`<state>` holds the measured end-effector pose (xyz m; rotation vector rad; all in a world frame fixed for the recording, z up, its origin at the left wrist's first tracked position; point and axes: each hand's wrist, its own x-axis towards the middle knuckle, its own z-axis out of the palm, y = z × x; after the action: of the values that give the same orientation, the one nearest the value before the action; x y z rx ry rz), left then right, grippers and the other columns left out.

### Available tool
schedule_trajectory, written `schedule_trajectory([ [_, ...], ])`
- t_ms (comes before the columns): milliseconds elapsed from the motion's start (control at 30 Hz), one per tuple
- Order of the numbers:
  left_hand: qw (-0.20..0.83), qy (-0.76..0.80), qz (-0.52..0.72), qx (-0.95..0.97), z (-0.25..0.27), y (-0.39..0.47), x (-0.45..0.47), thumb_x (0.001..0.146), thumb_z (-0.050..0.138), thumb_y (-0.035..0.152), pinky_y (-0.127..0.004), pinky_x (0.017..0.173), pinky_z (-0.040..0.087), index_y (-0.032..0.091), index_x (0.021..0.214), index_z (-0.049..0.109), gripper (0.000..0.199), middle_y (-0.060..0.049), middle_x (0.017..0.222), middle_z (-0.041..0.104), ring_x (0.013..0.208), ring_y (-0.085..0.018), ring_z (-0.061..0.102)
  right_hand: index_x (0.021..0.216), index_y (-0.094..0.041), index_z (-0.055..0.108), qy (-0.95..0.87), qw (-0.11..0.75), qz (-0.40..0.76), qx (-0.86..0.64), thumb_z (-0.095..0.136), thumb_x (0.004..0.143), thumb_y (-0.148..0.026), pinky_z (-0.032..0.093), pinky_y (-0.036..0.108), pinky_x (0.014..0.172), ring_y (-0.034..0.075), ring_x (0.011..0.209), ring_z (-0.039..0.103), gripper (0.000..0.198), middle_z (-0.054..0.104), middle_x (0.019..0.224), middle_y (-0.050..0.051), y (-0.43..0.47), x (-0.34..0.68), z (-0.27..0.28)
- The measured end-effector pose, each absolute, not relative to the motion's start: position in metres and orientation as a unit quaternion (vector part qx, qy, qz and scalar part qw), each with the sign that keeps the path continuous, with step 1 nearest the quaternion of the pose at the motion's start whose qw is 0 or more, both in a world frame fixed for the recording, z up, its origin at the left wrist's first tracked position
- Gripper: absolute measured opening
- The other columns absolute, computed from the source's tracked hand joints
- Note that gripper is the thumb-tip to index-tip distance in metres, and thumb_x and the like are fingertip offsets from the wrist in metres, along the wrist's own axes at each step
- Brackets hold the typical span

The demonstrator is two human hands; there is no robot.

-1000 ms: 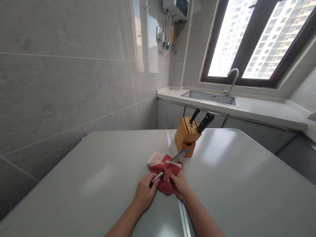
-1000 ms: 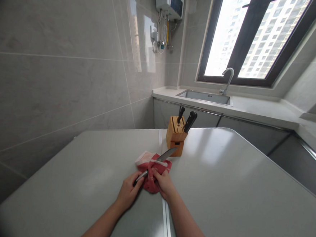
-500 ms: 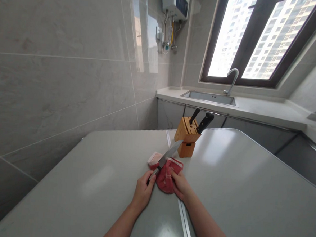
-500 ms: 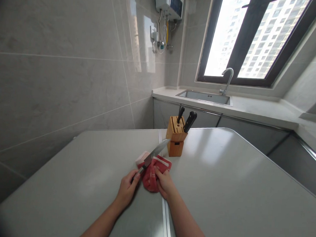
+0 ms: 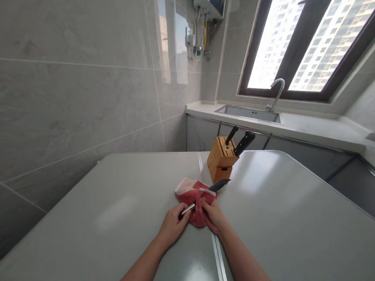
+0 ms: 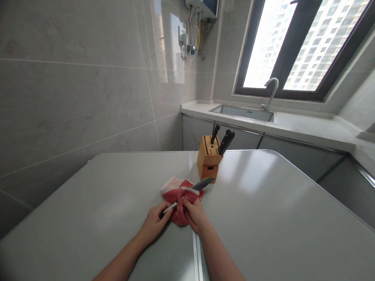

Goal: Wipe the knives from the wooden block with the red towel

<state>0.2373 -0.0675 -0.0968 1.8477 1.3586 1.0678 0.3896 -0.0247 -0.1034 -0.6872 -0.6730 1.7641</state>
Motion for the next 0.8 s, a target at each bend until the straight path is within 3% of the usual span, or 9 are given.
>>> schedule_trajectory([
  [200, 0.305, 0.501, 0.400, 0.704, -0.0951, -0.0687, 0.2361, 0.085, 0.044, 0.022, -0.023, 0.066, 0.039, 0.016, 0.079, 0.058, 0.016, -0.001, 0.073, 0.059, 0.068, -0.015, 0.053, 0.087, -0.018, 0.064, -0.272, 0.539, 0.737, -0.303, 0.083, 0.058, -0.030, 0.051, 0.030, 0.070, 0.016, 0.070, 0.062, 0.037, 0.068, 0.077, 0.002, -0.0251, 0.3890, -0.1031],
  [800, 0.289, 0.481, 0.406, 0.722, -0.0931, -0.0725, 0.2374, 0.092, 0.042, 0.031, -0.030, 0.082, 0.043, 0.018, 0.107, 0.057, 0.026, -0.007, 0.098, 0.064, 0.089, -0.020, 0.058, 0.080, -0.016, 0.064, -0.293, 0.544, 0.736, -0.278, 0.081, 0.060, -0.028, 0.051, 0.031, 0.073, 0.016, 0.070, 0.063, 0.029, 0.068, 0.076, 0.002, -0.0275, 0.3891, -0.0965],
])
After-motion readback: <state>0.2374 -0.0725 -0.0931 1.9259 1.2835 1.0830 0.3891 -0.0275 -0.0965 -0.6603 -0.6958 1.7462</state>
